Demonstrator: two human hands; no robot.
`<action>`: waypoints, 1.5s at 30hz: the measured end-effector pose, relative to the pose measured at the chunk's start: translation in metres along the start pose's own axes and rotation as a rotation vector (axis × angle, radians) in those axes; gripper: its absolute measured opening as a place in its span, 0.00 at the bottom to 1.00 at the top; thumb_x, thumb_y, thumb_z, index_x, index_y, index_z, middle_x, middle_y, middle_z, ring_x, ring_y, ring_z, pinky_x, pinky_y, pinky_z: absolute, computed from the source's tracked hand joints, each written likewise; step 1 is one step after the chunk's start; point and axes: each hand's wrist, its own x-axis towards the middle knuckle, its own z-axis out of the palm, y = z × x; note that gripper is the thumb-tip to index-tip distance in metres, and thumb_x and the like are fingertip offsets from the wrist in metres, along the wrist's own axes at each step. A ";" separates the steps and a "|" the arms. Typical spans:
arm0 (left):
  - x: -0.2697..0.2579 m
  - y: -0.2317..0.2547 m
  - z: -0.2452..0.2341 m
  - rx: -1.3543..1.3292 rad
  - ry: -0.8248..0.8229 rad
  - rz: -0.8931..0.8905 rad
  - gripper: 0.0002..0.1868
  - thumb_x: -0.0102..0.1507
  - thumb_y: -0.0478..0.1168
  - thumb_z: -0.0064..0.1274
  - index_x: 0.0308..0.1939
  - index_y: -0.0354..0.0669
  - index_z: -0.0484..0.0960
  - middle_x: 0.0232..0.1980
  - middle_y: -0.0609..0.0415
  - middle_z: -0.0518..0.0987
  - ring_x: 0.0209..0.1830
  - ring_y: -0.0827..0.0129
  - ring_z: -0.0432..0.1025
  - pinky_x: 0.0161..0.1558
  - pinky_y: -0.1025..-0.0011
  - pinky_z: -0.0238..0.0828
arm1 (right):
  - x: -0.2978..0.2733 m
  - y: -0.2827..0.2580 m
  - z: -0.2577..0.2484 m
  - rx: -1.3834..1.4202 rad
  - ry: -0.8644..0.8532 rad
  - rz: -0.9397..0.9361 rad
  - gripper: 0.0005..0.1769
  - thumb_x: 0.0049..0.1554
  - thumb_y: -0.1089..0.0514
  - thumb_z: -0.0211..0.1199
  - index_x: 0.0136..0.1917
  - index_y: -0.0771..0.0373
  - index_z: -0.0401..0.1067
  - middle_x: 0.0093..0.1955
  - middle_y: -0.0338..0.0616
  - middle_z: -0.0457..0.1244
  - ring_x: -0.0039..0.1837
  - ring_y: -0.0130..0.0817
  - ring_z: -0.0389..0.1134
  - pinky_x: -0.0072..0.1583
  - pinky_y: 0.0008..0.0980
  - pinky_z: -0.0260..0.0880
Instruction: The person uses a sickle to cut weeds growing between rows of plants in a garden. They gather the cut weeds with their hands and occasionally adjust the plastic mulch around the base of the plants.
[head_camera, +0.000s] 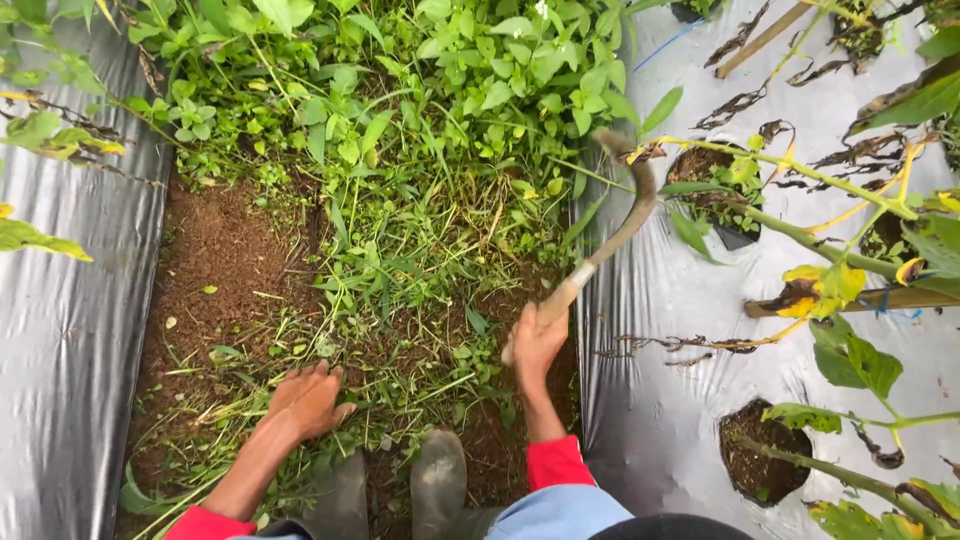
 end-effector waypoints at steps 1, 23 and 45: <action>0.002 0.002 0.002 -0.003 0.007 0.017 0.37 0.67 0.62 0.46 0.74 0.46 0.64 0.75 0.41 0.65 0.77 0.52 0.61 0.76 0.49 0.52 | 0.006 0.000 0.006 0.035 -0.005 -0.031 0.08 0.56 0.66 0.56 0.49 0.62 0.62 0.21 0.41 0.56 0.20 0.26 0.58 0.24 0.26 0.61; -0.027 -0.010 -0.046 -0.099 0.128 0.010 0.36 0.68 0.60 0.47 0.76 0.49 0.62 0.80 0.43 0.58 0.80 0.54 0.54 0.78 0.49 0.42 | -0.047 -0.033 0.028 -0.079 -0.296 0.305 0.05 0.56 0.67 0.59 0.46 0.64 0.65 0.27 0.44 0.61 0.24 0.30 0.62 0.24 0.29 0.67; -0.003 -0.013 -0.048 -0.337 0.563 0.151 0.24 0.66 0.53 0.48 0.65 0.55 0.76 0.74 0.51 0.68 0.73 0.57 0.66 0.69 0.51 0.66 | -0.050 -0.047 0.043 -0.195 -0.708 0.567 0.04 0.57 0.67 0.55 0.47 0.67 0.65 0.29 0.40 0.60 0.25 0.24 0.59 0.24 0.22 0.64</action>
